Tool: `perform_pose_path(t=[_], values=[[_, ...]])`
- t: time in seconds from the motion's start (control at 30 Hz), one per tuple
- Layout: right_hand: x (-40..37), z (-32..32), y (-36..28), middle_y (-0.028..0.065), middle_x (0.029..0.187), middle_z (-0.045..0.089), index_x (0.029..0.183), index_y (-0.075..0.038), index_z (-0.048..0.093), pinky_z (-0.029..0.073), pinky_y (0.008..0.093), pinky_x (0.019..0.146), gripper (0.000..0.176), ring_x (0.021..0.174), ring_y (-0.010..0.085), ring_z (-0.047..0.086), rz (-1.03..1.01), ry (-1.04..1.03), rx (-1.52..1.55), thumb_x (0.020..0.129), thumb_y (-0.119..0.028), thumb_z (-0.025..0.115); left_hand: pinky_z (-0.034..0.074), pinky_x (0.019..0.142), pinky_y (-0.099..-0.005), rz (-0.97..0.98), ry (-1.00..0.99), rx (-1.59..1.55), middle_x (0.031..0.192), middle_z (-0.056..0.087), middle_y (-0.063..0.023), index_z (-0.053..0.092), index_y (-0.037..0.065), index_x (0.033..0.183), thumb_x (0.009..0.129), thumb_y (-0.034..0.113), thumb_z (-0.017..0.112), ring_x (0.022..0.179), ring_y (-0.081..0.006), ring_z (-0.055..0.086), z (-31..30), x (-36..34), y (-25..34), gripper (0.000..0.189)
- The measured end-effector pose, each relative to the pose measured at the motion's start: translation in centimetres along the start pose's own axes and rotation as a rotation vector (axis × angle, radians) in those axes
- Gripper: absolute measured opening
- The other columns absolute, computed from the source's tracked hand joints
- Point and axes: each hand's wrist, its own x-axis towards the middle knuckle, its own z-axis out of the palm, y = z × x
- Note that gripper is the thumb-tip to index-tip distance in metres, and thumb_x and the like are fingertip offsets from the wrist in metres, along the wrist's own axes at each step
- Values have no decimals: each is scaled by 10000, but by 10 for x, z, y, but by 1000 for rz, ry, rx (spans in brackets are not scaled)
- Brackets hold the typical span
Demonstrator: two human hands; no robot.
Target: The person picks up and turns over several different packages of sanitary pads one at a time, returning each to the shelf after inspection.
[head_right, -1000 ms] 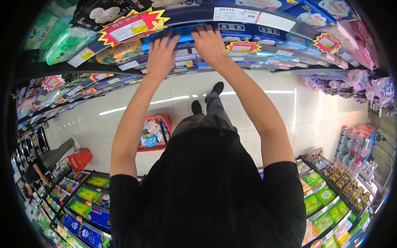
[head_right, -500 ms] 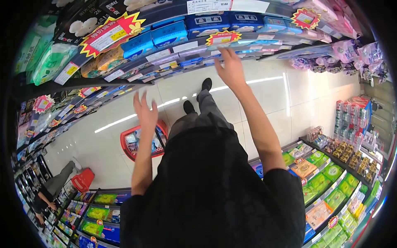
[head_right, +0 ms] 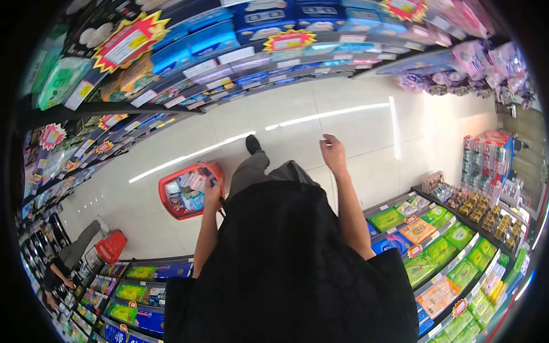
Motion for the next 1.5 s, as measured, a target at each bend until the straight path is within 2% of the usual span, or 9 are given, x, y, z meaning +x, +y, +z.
perform_pose_path(t=[0.03, 0.23, 0.53, 0.7, 0.83, 1.0, 1.1, 1.27, 1.5], values=[[0, -7, 5, 154, 836, 685, 1124, 34, 621, 520, 312, 672, 332, 726, 197, 674, -2, -2, 10, 858, -163, 592, 392, 977, -351, 197, 102, 28, 1240, 560, -195, 442, 32, 1339, 828, 303, 676, 1147, -284, 528, 1, 9, -27, 624], [-35, -71, 98, 178, 864, 683, 1092, 17, 640, 522, 347, 725, 319, 806, 279, 675, 81, 94, 53, 848, -187, 619, 383, 988, -356, 7, 81, 16, 1260, 557, -176, 457, 17, 1341, 832, 284, 677, 1161, -274, 517, 20, -47, 5, 616], [-171, -127, 264, 149, 885, 682, 1138, 52, 610, 513, 308, 633, 369, 741, 212, 686, 469, 132, 288, 851, -180, 592, 380, 970, -368, 17, 6, 80, 1253, 546, -175, 504, 25, 1305, 808, 319, 693, 1148, -263, 506, 67, -41, -19, 608], [-192, -114, 272, 130, 909, 684, 1114, 29, 617, 482, 266, 604, 328, 745, 193, 682, 671, 83, 465, 866, -184, 585, 399, 968, -377, 62, -1, 156, 1234, 565, -177, 531, 51, 1291, 807, 340, 675, 1144, -283, 524, 85, -64, 0, 582], [-155, -98, 238, 129, 902, 678, 1118, 42, 612, 492, 267, 619, 320, 749, 189, 674, 559, 45, 486, 881, -171, 578, 396, 973, -369, 4, -14, 160, 1236, 569, -162, 554, 29, 1245, 819, 318, 680, 1155, -265, 516, 98, -80, 16, 530], [-39, -88, 175, 132, 862, 669, 1116, 70, 608, 526, 309, 668, 328, 739, 180, 655, 50, -7, 233, 875, -151, 579, 391, 616, -246, -71, -62, -119, 770, 572, 5, 637, 25, 1049, 867, 220, 606, 656, -94, 486, 99, -78, 23, 268], [32, -102, 20, 200, 956, 656, 1161, 6, 597, 506, 376, 806, 350, 890, 317, 644, -220, 39, 8, 847, -151, 596, 401, 628, -253, -125, -77, -132, 794, 590, -4, 634, 15, 1074, 877, 228, 582, 671, -105, 502, 99, -84, 42, 295], [135, -78, -190, 196, 1233, 513, 1256, 21, 484, 422, 429, 946, 475, 1134, 383, 491, -1040, 277, -220, 810, -82, 614, 415, 927, -368, -137, -151, 4, 1159, 600, -150, 571, -13, 1225, 853, 318, 598, 1084, -260, 544, 96, -31, 4, 498], [213, -43, -304, 200, 1069, 588, 1115, 14, 580, 453, 453, 893, 376, 1021, 368, 562, -1204, 449, -582, 776, -139, 644, 431, 749, -314, -284, -140, -176, 974, 594, -82, 585, 11, 1166, 880, 316, 580, 885, -175, 529, 66, -66, 47, 419]])
